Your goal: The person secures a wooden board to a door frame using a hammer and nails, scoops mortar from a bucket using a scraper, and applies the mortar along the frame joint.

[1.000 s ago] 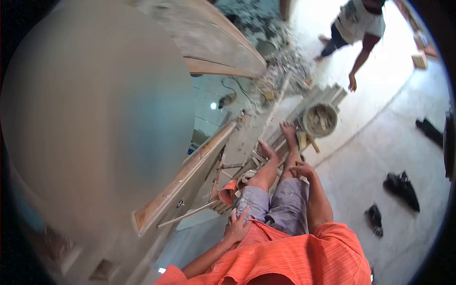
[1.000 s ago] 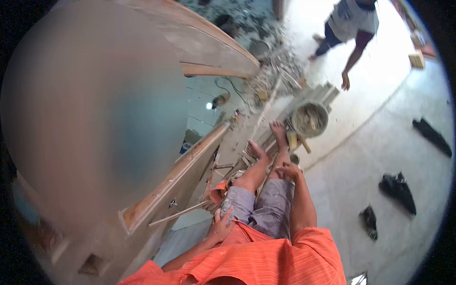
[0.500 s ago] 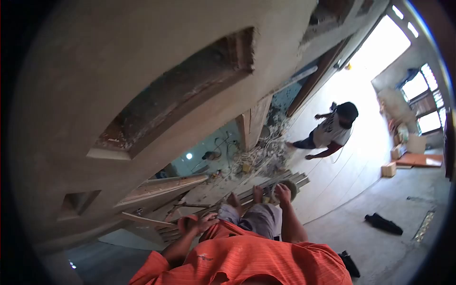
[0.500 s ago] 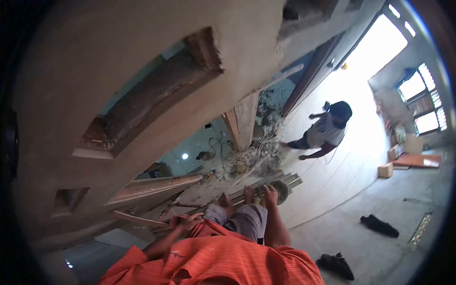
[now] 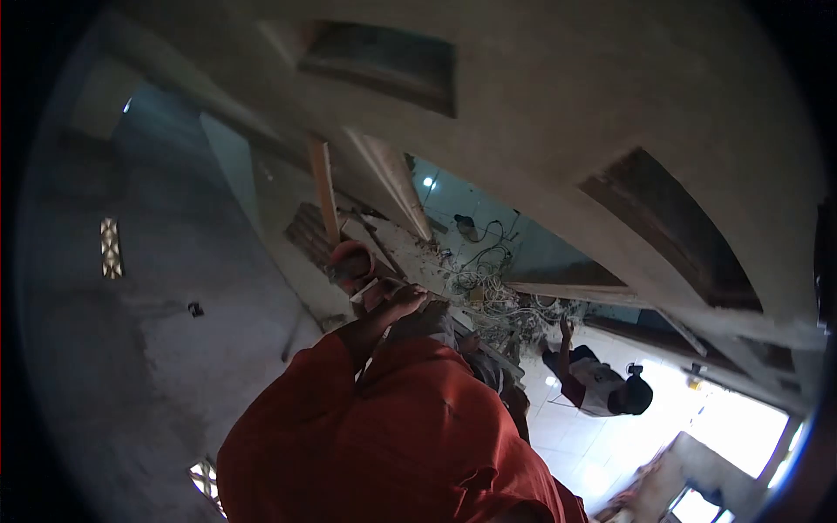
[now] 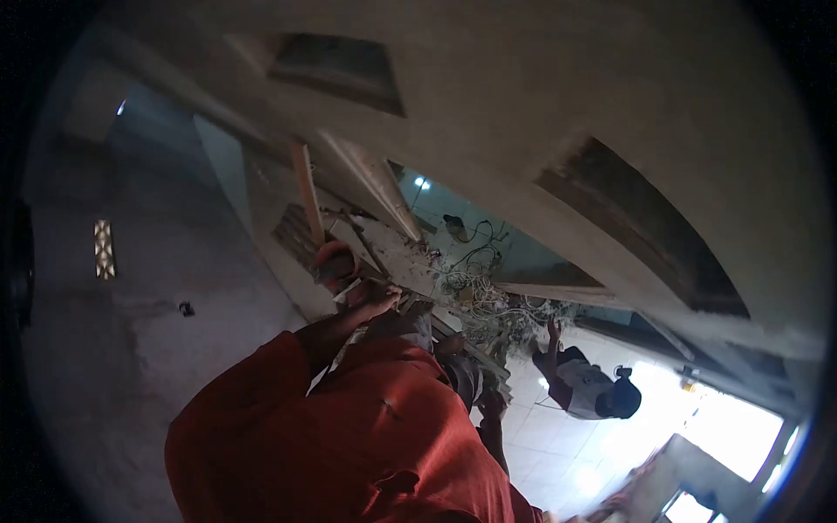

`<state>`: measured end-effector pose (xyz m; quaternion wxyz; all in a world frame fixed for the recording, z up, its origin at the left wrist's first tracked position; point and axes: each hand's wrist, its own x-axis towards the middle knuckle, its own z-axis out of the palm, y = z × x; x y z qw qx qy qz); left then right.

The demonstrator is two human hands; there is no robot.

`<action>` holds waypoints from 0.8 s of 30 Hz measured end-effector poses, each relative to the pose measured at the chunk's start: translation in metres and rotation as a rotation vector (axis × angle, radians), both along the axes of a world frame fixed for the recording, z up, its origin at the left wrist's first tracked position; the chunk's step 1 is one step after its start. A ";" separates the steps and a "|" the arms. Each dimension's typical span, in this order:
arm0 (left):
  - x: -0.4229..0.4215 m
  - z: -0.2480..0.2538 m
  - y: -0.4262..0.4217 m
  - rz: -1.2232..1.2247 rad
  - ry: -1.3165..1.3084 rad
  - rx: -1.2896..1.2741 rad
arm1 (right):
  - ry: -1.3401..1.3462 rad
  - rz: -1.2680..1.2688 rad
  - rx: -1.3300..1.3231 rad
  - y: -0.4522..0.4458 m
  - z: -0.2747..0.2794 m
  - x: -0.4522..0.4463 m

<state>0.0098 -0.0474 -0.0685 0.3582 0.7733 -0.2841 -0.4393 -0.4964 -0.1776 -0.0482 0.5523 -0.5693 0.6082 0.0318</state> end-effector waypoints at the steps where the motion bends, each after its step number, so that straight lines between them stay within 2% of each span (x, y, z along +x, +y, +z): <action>1: 0.008 0.003 0.007 0.033 0.007 -0.002 | -0.012 0.016 0.027 -0.001 -0.003 -0.005; 4: -0.010 0.027 0.027 -0.195 -0.231 -0.200 | -0.102 -0.116 0.162 -0.018 -0.007 -0.021; 5: -0.011 0.034 0.027 0.192 0.209 -0.147 | -0.122 -0.212 0.229 -0.029 0.005 -0.010; 6: -0.005 0.042 0.024 0.573 0.646 -0.093 | -0.042 -0.424 0.323 -0.042 0.020 0.004; 7: 0.006 0.037 0.025 0.589 0.647 -0.100 | -0.025 -0.440 0.280 -0.052 0.029 0.012; 9: 0.042 0.017 0.027 0.600 0.086 -0.055 | -0.069 -0.429 0.265 -0.068 0.033 0.009; 11: 0.101 0.000 0.017 0.743 -0.387 0.041 | -0.063 -0.354 0.257 -0.079 0.050 0.013; 13: 0.155 0.042 -0.011 1.028 -0.522 -0.004 | 0.016 -0.272 0.196 -0.086 0.060 0.016; 15: 0.219 0.060 -0.032 1.112 -0.712 0.023 | 0.015 -0.263 0.204 -0.089 0.066 0.015; 17: 0.294 0.032 -0.043 1.148 -0.773 0.149 | 0.146 -0.177 0.145 -0.086 0.072 0.024; 19: 0.343 0.056 -0.060 1.161 -0.672 0.312 | 0.175 -0.090 0.125 -0.081 0.075 0.027; 20: 0.367 0.061 -0.063 1.168 -0.675 0.313 | 0.236 -0.121 0.178 -0.080 0.074 0.036; 22: 0.408 0.062 -0.068 1.172 -0.583 0.387 | 0.135 -0.146 0.235 -0.073 0.065 0.036; 24: 0.443 0.053 -0.065 1.138 -0.635 0.403 | 0.249 -0.084 0.262 -0.061 0.065 0.049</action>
